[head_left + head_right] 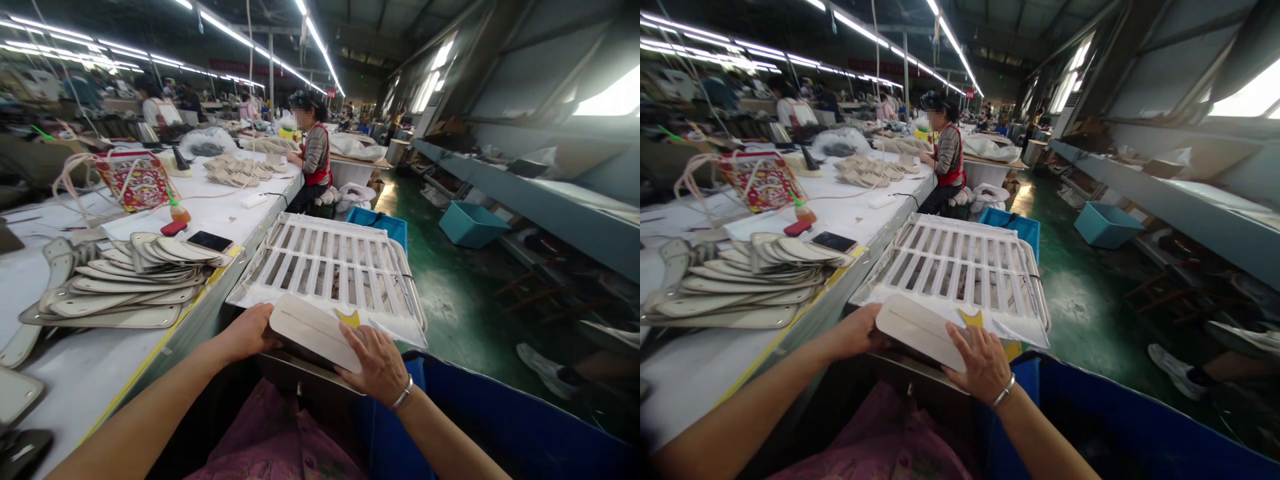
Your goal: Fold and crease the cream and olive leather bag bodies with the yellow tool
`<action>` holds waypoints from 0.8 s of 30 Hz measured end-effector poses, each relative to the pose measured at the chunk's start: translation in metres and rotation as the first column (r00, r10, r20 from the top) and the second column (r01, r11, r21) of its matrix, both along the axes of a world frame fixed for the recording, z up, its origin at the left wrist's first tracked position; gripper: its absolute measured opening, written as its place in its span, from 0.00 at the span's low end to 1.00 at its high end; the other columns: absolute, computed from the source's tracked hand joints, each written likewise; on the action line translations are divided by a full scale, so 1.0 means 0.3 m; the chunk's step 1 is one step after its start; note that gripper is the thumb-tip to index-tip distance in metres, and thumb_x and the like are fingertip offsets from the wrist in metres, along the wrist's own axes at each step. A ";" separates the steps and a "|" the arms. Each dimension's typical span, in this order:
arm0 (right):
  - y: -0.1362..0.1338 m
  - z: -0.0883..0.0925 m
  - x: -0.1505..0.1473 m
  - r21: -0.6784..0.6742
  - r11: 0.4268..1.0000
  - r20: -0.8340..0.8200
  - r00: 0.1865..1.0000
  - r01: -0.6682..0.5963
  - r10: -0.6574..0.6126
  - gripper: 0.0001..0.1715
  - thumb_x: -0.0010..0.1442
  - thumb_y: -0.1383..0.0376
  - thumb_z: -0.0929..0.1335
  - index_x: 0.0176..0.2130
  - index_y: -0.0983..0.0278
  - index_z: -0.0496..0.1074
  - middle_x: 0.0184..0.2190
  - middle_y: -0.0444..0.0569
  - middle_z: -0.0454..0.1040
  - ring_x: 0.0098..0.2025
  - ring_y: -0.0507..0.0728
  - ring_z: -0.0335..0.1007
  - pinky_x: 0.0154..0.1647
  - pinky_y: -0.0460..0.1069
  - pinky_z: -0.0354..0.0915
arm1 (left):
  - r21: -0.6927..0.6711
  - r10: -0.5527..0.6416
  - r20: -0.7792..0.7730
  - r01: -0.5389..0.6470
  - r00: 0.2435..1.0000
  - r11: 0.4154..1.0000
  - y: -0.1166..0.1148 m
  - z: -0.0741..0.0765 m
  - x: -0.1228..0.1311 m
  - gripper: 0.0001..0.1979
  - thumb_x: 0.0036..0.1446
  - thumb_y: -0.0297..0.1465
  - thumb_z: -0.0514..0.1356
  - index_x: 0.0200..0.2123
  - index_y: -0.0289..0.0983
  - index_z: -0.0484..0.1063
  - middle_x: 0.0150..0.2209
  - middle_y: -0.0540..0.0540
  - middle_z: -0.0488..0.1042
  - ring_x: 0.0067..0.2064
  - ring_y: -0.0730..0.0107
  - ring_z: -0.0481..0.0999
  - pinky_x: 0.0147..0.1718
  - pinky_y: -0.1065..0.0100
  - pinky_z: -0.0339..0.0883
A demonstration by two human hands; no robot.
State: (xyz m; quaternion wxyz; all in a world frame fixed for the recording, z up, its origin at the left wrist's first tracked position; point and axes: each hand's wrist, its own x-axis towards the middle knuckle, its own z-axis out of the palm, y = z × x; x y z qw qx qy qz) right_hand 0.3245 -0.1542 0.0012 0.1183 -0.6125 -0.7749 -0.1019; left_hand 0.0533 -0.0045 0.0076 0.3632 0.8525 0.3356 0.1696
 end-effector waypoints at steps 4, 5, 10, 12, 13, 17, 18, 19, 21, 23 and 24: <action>0.021 -0.012 0.001 0.054 0.998 0.100 0.995 -0.036 0.030 0.42 0.53 0.46 0.63 0.61 0.59 0.52 0.37 0.55 0.65 0.36 0.62 0.60 0.36 0.55 0.60 | -0.109 0.242 0.040 -0.236 0.970 0.966 -0.010 -0.037 -0.100 0.17 0.49 0.38 0.60 0.42 0.37 0.70 0.41 0.44 0.71 0.42 0.61 0.70 0.38 0.65 0.64; 0.018 -0.018 0.005 0.060 0.997 0.126 0.991 -0.053 0.045 0.42 0.54 0.46 0.63 0.62 0.59 0.52 0.37 0.55 0.65 0.35 0.61 0.60 0.35 0.55 0.60 | -0.151 0.327 0.048 -0.317 0.944 0.936 -0.023 -0.057 -0.113 0.17 0.50 0.39 0.59 0.42 0.36 0.70 0.40 0.44 0.72 0.41 0.61 0.71 0.38 0.65 0.64; 0.006 -0.034 0.007 0.055 0.998 0.231 0.973 -0.035 0.022 0.41 0.55 0.47 0.63 0.62 0.58 0.50 0.34 0.54 0.65 0.33 0.61 0.60 0.32 0.55 0.59 | -0.335 0.481 0.092 -0.428 0.872 0.839 -0.095 -0.141 -0.096 0.17 0.53 0.42 0.55 0.40 0.35 0.69 0.37 0.45 0.73 0.41 0.62 0.72 0.41 0.65 0.64; 0.014 -0.032 -0.017 0.056 0.998 0.242 0.970 -0.019 0.005 0.42 0.54 0.48 0.63 0.62 0.58 0.50 0.35 0.54 0.65 0.33 0.61 0.60 0.32 0.55 0.59 | -0.364 0.501 0.102 -0.437 0.859 0.823 -0.107 -0.153 -0.083 0.18 0.53 0.42 0.54 0.41 0.35 0.68 0.37 0.45 0.73 0.40 0.63 0.72 0.40 0.66 0.64; 0.019 -0.031 -0.032 0.054 0.998 0.236 0.972 -0.031 0.018 0.42 0.54 0.47 0.63 0.62 0.58 0.49 0.35 0.54 0.65 0.33 0.62 0.60 0.32 0.55 0.59 | -0.373 0.510 0.100 -0.443 0.854 0.815 -0.109 -0.156 -0.079 0.18 0.53 0.41 0.55 0.42 0.35 0.67 0.37 0.45 0.72 0.38 0.64 0.72 0.37 0.67 0.65; 0.027 -0.041 -0.065 0.032 0.992 0.194 0.974 -0.122 0.114 0.43 0.54 0.45 0.62 0.63 0.58 0.49 0.36 0.54 0.65 0.34 0.61 0.60 0.32 0.55 0.60 | -0.373 0.510 0.057 -0.455 0.858 0.808 -0.107 -0.161 -0.087 0.18 0.53 0.40 0.54 0.43 0.35 0.66 0.36 0.45 0.71 0.35 0.64 0.72 0.28 0.69 0.64; 0.026 -0.046 -0.062 0.030 0.991 0.194 0.974 -0.128 0.120 0.43 0.54 0.44 0.61 0.62 0.58 0.49 0.36 0.54 0.65 0.33 0.61 0.60 0.32 0.55 0.60 | -0.331 0.499 0.039 -0.461 0.865 0.824 -0.107 -0.162 -0.090 0.18 0.53 0.40 0.54 0.44 0.35 0.66 0.35 0.45 0.71 0.34 0.64 0.72 0.30 0.68 0.64; 0.023 -0.050 -0.057 0.032 0.992 0.198 0.974 -0.122 0.114 0.43 0.54 0.44 0.61 0.62 0.58 0.50 0.35 0.54 0.65 0.33 0.61 0.60 0.31 0.55 0.60 | -0.276 0.483 0.017 -0.460 0.876 0.844 -0.107 -0.162 -0.091 0.19 0.53 0.40 0.54 0.45 0.35 0.66 0.34 0.45 0.72 0.35 0.64 0.72 0.32 0.67 0.64; 0.018 -0.056 -0.049 0.048 0.995 0.217 0.973 -0.083 0.071 0.41 0.55 0.45 0.62 0.62 0.59 0.51 0.34 0.54 0.65 0.32 0.60 0.60 0.30 0.54 0.59 | -0.169 0.432 -0.033 -0.431 0.901 0.886 -0.106 -0.161 -0.089 0.21 0.53 0.42 0.55 0.47 0.36 0.65 0.34 0.45 0.73 0.36 0.62 0.72 0.37 0.65 0.63; 0.015 -0.055 -0.054 0.061 0.997 0.250 0.968 -0.042 0.025 0.40 0.56 0.47 0.62 0.62 0.58 0.51 0.33 0.54 0.65 0.31 0.59 0.60 0.29 0.53 0.58 | -0.135 0.394 -0.087 -0.402 0.915 0.905 -0.100 -0.157 -0.082 0.22 0.53 0.43 0.55 0.48 0.36 0.65 0.36 0.43 0.74 0.38 0.60 0.73 0.39 0.63 0.62; 0.014 -0.052 -0.062 0.063 0.997 0.269 0.963 -0.035 0.017 0.39 0.56 0.48 0.63 0.62 0.57 0.51 0.33 0.53 0.65 0.31 0.59 0.60 0.29 0.53 0.58 | -0.137 0.386 -0.107 -0.399 0.916 0.907 -0.096 -0.154 -0.078 0.22 0.54 0.42 0.54 0.48 0.36 0.65 0.36 0.43 0.74 0.39 0.59 0.73 0.40 0.64 0.62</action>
